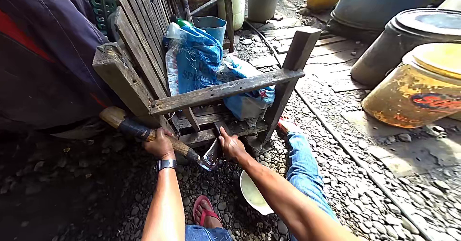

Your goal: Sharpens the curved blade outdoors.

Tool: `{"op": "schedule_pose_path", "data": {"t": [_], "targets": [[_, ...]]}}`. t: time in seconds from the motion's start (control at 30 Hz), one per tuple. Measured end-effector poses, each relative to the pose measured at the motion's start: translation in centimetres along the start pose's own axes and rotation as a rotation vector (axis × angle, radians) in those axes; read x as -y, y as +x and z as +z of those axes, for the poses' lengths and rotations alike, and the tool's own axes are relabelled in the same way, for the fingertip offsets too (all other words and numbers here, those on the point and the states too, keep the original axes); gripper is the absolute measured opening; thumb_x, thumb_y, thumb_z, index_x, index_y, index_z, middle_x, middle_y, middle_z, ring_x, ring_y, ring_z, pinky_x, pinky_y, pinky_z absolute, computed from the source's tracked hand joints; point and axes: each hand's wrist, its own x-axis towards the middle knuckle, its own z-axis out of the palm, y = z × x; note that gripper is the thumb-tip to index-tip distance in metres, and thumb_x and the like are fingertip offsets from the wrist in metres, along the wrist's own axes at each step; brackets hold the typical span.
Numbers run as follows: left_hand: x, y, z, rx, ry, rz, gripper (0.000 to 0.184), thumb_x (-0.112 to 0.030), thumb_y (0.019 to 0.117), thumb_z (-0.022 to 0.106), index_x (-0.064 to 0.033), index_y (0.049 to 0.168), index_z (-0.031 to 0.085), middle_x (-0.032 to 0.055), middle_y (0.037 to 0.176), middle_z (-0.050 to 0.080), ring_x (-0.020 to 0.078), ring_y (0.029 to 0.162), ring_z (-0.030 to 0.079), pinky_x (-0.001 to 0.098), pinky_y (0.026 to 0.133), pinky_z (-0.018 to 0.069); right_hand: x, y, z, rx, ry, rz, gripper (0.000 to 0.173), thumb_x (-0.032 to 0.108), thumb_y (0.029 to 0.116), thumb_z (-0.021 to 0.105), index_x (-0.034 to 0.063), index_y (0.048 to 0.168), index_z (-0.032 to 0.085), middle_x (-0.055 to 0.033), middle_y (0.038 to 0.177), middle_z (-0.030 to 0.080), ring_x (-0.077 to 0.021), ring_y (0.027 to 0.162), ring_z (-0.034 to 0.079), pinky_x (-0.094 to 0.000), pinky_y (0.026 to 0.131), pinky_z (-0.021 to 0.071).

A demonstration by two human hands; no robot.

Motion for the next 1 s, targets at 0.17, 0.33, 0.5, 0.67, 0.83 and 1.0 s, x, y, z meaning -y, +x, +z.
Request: {"op": "schedule_pose_path", "data": {"t": [0.17,0.33,0.5,0.67,0.83,1.0], "targets": [[-0.2,0.1,0.1,-0.012,-0.020,-0.008,0.009,0.008,0.0931,0.057,0.0021,0.098,0.052,0.0002,0.056,0.056,0.0086,0.044,0.060,0.0240,0.048,0.0563,-0.5,-0.8,0.5,-0.022,-0.003,-0.043,0.057,0.044,0.1121,0.026,0.0321,0.167,0.014,-0.0344,0.146,0.048,-0.0490,0.115,0.063,-0.0592,0.095,0.0518],[-0.2,0.0,0.2,-0.007,-0.001,0.000,0.008,0.007,0.0936,0.058,0.0021,0.096,0.053,-0.0006,0.056,0.057,0.0075,0.044,0.060,0.0222,0.049,0.0553,0.3,1.2,-0.9,0.014,0.041,-0.007,0.057,0.041,0.1128,0.023,0.0284,0.167,0.013,-0.0281,0.145,0.054,-0.0439,0.126,0.060,-0.0569,0.102,0.0486],[-0.2,0.1,0.2,-0.002,-0.030,0.003,0.009,0.009,0.0922,0.057,0.0015,0.094,0.052,-0.0005,0.055,0.056,0.0083,0.044,0.059,0.0233,0.048,0.0558,-1.1,-1.2,0.8,-0.010,-0.065,-0.067,0.057,0.045,0.1118,0.028,0.0340,0.166,0.014,-0.0352,0.147,0.046,-0.0492,0.112,0.064,-0.0583,0.094,0.0522],[-0.4,-0.1,0.1,0.006,0.002,-0.005,0.009,0.007,0.0926,0.058,0.0006,0.092,0.053,-0.0009,0.055,0.056,0.0079,0.044,0.059,0.0232,0.048,0.0557,-0.1,1.2,-0.9,0.024,-0.049,-0.025,0.056,0.044,0.1123,0.023,0.0333,0.167,0.012,-0.0311,0.149,0.048,-0.0464,0.124,0.060,-0.0580,0.100,0.0498],[-0.3,0.0,0.0,0.009,-0.018,0.022,0.008,0.008,0.0918,0.057,0.0012,0.093,0.053,-0.0011,0.054,0.056,0.0081,0.043,0.059,0.0231,0.048,0.0557,-3.0,-1.5,1.6,0.016,-0.199,-0.182,0.059,0.045,0.1112,0.034,0.0359,0.166,0.015,-0.0379,0.144,0.045,-0.0519,0.112,0.062,-0.0597,0.094,0.0516],[-0.5,-0.1,0.1,0.009,-0.008,0.023,0.010,0.009,0.0898,0.058,0.0004,0.092,0.052,-0.0007,0.055,0.056,0.0087,0.043,0.059,0.0240,0.047,0.0552,-0.1,1.4,-1.2,0.043,-0.139,-0.075,0.057,0.045,0.1123,0.024,0.0351,0.166,0.011,-0.0334,0.152,0.043,-0.0481,0.124,0.059,-0.0584,0.101,0.0488]]}}
